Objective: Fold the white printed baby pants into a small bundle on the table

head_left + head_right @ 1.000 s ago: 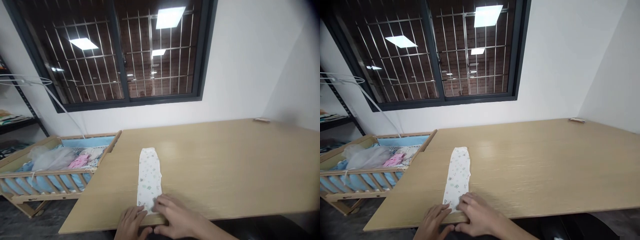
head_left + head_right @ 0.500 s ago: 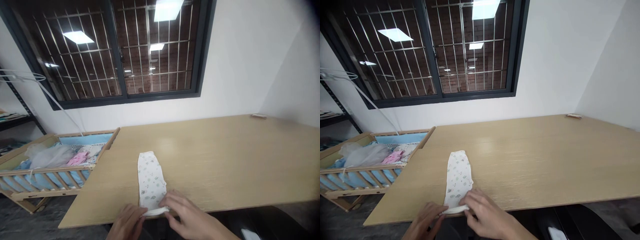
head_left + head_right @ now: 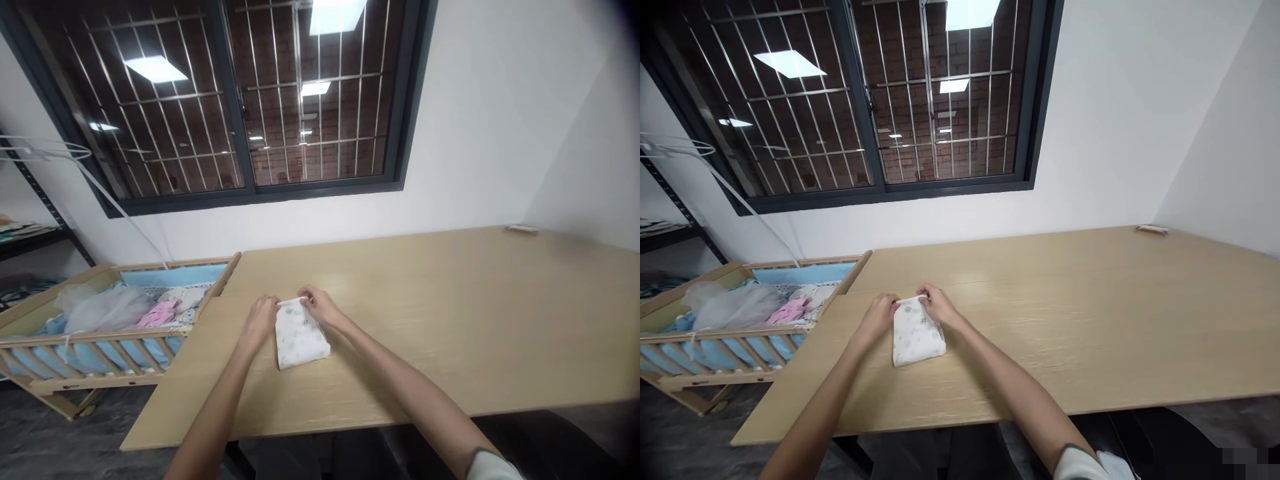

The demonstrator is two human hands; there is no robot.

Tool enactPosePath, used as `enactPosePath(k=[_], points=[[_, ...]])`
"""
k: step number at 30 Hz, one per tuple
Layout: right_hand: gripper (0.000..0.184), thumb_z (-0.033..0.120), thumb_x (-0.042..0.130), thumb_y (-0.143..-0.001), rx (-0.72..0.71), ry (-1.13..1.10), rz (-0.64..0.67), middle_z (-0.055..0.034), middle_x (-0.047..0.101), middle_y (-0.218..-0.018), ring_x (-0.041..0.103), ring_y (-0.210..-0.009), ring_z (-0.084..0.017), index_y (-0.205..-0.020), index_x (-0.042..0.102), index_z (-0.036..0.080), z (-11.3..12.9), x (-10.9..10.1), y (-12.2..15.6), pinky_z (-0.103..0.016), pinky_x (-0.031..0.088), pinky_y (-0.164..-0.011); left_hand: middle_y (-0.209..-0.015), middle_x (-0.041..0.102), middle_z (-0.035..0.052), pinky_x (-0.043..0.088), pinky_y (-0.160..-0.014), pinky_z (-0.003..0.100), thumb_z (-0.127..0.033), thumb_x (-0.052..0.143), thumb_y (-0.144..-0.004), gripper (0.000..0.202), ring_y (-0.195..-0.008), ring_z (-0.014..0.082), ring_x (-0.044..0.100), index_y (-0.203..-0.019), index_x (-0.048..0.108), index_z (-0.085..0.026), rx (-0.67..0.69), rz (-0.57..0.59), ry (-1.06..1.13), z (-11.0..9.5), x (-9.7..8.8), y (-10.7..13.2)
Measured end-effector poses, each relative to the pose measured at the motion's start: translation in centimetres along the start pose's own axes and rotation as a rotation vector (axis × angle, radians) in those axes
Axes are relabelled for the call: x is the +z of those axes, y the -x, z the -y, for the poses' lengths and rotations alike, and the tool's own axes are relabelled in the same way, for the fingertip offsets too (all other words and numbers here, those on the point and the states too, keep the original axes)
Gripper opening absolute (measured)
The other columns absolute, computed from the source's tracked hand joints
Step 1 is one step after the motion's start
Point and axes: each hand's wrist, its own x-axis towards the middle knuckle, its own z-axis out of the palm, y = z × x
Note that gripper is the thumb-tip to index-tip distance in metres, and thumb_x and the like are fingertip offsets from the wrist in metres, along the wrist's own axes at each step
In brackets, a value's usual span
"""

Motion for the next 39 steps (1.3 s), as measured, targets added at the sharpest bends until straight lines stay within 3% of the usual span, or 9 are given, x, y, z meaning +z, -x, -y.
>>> enactPosePath(k=[4,7,10,12,17,20,23,32,39], points=[[0.025,0.005,0.047,-0.089,0.125,0.109,0.028,-0.0088,0.071,-0.105,0.065,-0.098,-0.020,-0.105,0.064,0.016,-2.7,2.0,-2.2,-0.032,0.049,-0.090,-0.108,0.069,0.0170,0.044,-0.089,0.032,-0.016,0.044,-0.096,0.026,-0.104,0.0244,0.063,-0.105,0.068,-0.013,-0.074,0.037,-0.101,-0.2,2.3,-2.8],[0.027,0.004,0.046,-0.088,0.146,0.147,0.053,-0.0107,0.070,-0.107,0.063,-0.103,-0.022,-0.106,0.063,0.015,-3.7,2.3,-2.4,-0.035,0.049,-0.093,-0.114,0.066,0.0219,0.043,-0.091,0.036,-0.016,0.043,-0.096,0.027,-0.110,0.0285,0.060,-0.111,0.065,-0.008,-0.106,0.030,-0.163,-1.2,2.8,-2.4],[0.029,0.012,0.049,-0.092,0.112,0.172,0.056,-0.0153,0.065,-0.123,0.057,-0.119,-0.026,-0.119,0.060,0.013,-3.6,1.9,-1.8,-0.041,0.043,-0.105,-0.124,0.062,0.0253,0.044,-0.095,0.043,-0.022,0.042,-0.098,0.035,-0.116,0.0339,0.057,-0.123,0.060,-0.006,-0.112,0.004,-0.203,-3.2,3.5,1.0],[0.036,0.019,0.050,-0.096,-0.005,0.183,0.097,-0.0170,0.059,-0.136,0.050,-0.131,-0.027,-0.131,0.056,0.013,-2.4,1.6,-0.8,-0.043,0.036,-0.113,-0.133,0.059,0.0238,0.044,-0.097,0.046,-0.031,0.042,-0.099,0.042,-0.119,0.0353,0.056,-0.132,0.057,-0.008,-0.079,-0.009,-0.212,-4.8,4.7,4.6],[0.053,0.043,0.048,-0.102,-0.370,0.122,0.479,-0.0111,0.037,-0.161,0.032,-0.149,-0.026,-0.151,0.044,0.022,2.6,2.2,3.6,-0.042,0.027,-0.121,-0.137,0.059,0.0253,0.045,-0.100,0.053,-0.048,0.044,-0.098,0.058,-0.129,0.0418,0.051,-0.135,0.059,-0.006,0.045,-0.134,-0.225,-6.8,9.0,13.1],[0.056,0.048,0.040,-0.105,-0.456,0.063,0.712,-0.0067,0.027,-0.165,0.023,-0.153,-0.021,-0.156,0.037,0.024,3.9,3.2,5.9,-0.037,0.020,-0.124,-0.124,0.069,0.0190,0.045,-0.100,0.056,-0.045,0.045,-0.098,0.046,-0.119,0.0389,0.059,-0.123,0.070,-0.015,0.090,-0.112,-0.195,-6.5,10.0,14.7],[0.055,0.048,0.034,-0.106,-0.386,0.066,0.814,-0.0056,0.024,-0.166,0.020,-0.153,-0.019,-0.156,0.037,0.024,2.5,4.2,6.3,-0.036,0.016,-0.125,-0.123,0.070,0.0136,0.044,-0.103,0.054,-0.038,0.045,-0.099,0.038,-0.118,0.0350,0.059,-0.121,0.071,-0.020,0.084,-0.156,-0.162,-6.0,9.8,14.8],[0.056,0.048,0.037,-0.105,-0.273,0.291,0.640,-0.0047,0.027,-0.165,0.018,-0.154,-0.023,-0.157,0.035,0.028,-4.6,4.9,-0.2,-0.047,0.010,-0.125,-0.150,0.052,0.0163,0.044,-0.106,0.051,-0.042,0.045,-0.099,0.050,-0.139,0.0363,0.044,-0.141,0.056,-0.017,0.068,-0.229,-0.197,-5.1,10.7,14.6],[0.059,0.048,0.030,-0.105,-0.267,0.376,0.537,-0.0077,0.024,-0.166,0.015,-0.154,-0.022,-0.159,0.030,0.023,-6.8,5.0,-2.6,-0.045,0.008,-0.125,-0.151,0.050,0.0168,0.045,-0.106,0.052,-0.042,0.046,-0.099,0.051,-0.139,0.0365,0.045,-0.142,0.055,-0.016,0.074,-0.202,-0.214,-5.1,10.4,14.3]])
